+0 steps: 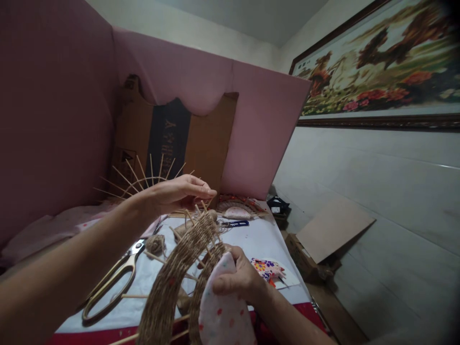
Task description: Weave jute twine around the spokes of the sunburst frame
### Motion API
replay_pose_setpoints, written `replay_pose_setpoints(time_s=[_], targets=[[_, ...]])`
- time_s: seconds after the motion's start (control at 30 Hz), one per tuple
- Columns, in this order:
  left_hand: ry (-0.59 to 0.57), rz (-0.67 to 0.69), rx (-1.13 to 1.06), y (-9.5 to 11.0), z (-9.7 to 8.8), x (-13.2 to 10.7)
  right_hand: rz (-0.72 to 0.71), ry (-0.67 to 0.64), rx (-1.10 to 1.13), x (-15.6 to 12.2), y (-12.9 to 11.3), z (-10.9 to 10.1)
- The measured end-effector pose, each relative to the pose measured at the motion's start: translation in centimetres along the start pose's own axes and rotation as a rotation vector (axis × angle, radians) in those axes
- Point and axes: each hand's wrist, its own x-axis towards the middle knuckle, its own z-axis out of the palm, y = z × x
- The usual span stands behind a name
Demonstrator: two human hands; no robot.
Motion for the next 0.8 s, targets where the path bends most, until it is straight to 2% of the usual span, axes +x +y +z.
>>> replay_pose_setpoints(time_s=[0.07, 0.13, 0.23, 0.37, 0.47, 0.6, 0.7, 0.8], targets=[[-0.043, 0.002, 0.097, 0.9, -0.1, 0.2, 0.029, 0.031, -0.020, 0.0, 0.0, 0.1], [-0.042, 0.046, 0.244, 1.8, 0.1, 0.1, 0.025, 0.002, -0.011, 0.2, 0.0, 0.1], [-0.013, 0.133, 0.472, 2.7, 0.9, -0.7, -0.020, -0.055, 0.020, 0.6, 0.0, -0.1], [0.077, 0.320, 0.637, 3.0, 1.6, -2.5, -0.073, 0.004, 0.061, 0.9, -0.4, -0.6], [0.145, 0.374, 0.571, 2.2, 1.4, -3.7, -0.050, 0.038, 0.085, 0.7, -0.8, -0.9], [0.228, 0.247, 0.316, 0.6, 0.5, -4.3, -0.022, 0.034, 0.015, 0.6, -0.8, -0.9], [0.297, 0.246, 0.222, -0.2, -0.2, -4.2, -0.010, -0.012, -0.020, 0.6, -0.7, -0.8], [0.308, 0.235, 0.194, -0.7, -0.5, -4.2, -0.016, -0.017, -0.036, 0.6, -0.6, -0.8]])
